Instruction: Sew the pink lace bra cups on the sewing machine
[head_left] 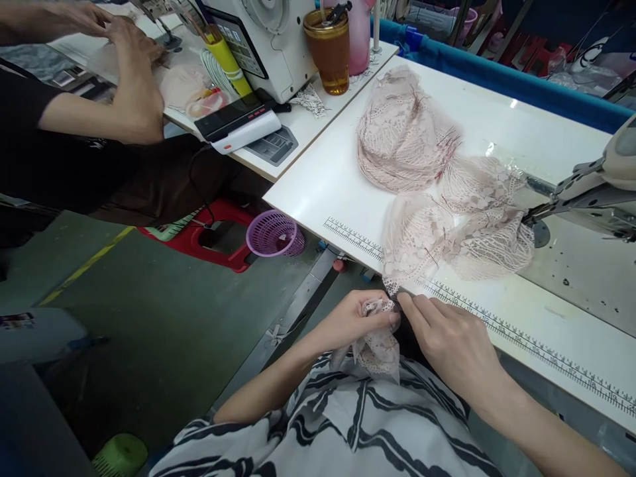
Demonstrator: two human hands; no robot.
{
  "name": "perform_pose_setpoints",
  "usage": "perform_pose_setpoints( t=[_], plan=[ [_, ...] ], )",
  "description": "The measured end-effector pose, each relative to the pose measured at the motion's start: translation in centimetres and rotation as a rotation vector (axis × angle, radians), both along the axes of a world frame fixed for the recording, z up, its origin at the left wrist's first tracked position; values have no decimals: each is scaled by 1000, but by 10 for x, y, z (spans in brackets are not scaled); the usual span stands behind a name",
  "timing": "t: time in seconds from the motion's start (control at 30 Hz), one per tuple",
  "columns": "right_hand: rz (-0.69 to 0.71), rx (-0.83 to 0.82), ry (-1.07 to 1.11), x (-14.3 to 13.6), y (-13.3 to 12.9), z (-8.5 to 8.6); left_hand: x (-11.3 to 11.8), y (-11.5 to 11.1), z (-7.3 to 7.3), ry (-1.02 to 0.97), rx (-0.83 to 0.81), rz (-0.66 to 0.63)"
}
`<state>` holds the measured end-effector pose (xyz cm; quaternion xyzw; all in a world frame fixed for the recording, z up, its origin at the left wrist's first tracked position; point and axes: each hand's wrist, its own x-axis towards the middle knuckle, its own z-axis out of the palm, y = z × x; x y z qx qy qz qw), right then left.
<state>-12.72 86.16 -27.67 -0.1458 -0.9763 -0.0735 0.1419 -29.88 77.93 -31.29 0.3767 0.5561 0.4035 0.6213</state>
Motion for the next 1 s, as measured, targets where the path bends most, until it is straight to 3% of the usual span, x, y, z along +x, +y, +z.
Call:
perform_pose_setpoints(
  t=[0.1,0.23,0.3,0.4,0.5,0.57,0.63,0.7,0.77,1.0],
  plan=[
    [-54,-31,47,13,6,2,-16,-10,10,6,-14,-52],
    [-258,-2,103,51,26,-2,-52,-15,55,-35,102,-107],
    [-377,18,124,72,35,-7,-63,2,82,8,169,-91],
    [-527,28,166,98,41,-15,-59,57,108,124,264,-31],
    [-621,33,219,119,39,-22,-40,125,106,397,413,-141],
    [-662,32,247,133,35,-26,-28,160,95,752,451,-215],
    [-700,50,280,146,31,-31,-20,181,85,1106,438,-333],
    [-734,78,315,158,29,-37,-14,193,80,1317,422,-384],
    [-759,87,353,165,28,-44,-8,206,80,1387,435,-396],
    [-768,12,497,175,32,-64,15,263,76,1336,449,-543]
  ],
)
